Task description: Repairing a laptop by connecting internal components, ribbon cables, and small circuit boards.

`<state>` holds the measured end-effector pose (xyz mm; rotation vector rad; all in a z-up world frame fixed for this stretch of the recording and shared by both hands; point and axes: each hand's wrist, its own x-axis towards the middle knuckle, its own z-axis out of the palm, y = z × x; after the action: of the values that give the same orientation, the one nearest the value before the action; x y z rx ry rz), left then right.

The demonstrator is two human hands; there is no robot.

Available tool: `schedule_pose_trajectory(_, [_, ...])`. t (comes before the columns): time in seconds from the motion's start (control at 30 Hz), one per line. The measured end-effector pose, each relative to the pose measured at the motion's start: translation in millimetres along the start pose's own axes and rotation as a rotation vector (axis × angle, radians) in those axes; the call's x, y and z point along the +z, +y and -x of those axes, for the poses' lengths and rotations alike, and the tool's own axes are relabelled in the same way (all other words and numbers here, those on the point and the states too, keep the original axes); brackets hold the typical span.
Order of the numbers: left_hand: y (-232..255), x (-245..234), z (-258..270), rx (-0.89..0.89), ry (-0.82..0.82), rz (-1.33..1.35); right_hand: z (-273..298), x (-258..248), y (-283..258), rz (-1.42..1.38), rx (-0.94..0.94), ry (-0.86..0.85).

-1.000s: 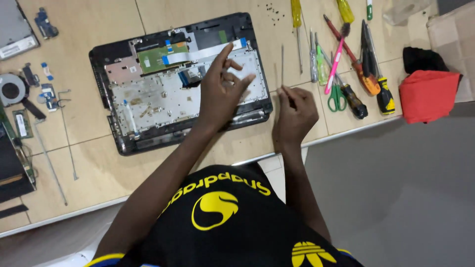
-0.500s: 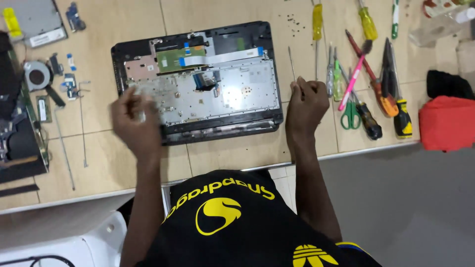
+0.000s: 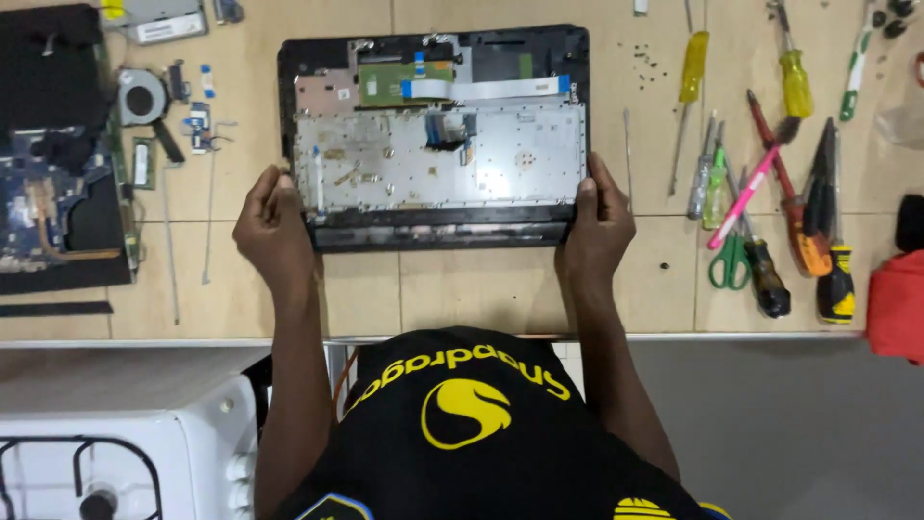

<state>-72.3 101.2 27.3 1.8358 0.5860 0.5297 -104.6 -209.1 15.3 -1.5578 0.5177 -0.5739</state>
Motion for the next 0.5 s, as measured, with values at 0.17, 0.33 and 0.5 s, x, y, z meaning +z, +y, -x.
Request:
schedule_pose_trajectory(0.17, [-53.9, 16.0, -38.5, 0.011, -0.059, 0.138, -26.8, 13.5, 32.8, -0.054, -0.076, 0.003])
schedule_pose_trajectory(0.33, [-39.0, 19.8, -37.0, 0.012, -0.099, 0.202, -37.1, 25.1, 34.4, -0.072, -0.120, -0.011])
schedule_pose_trajectory(0.5, [-20.6, 12.2, -27.0, 0.190, -0.172, 0.042, -37.5, 19.6, 31.4, 0.390, -0.441, 0.006])
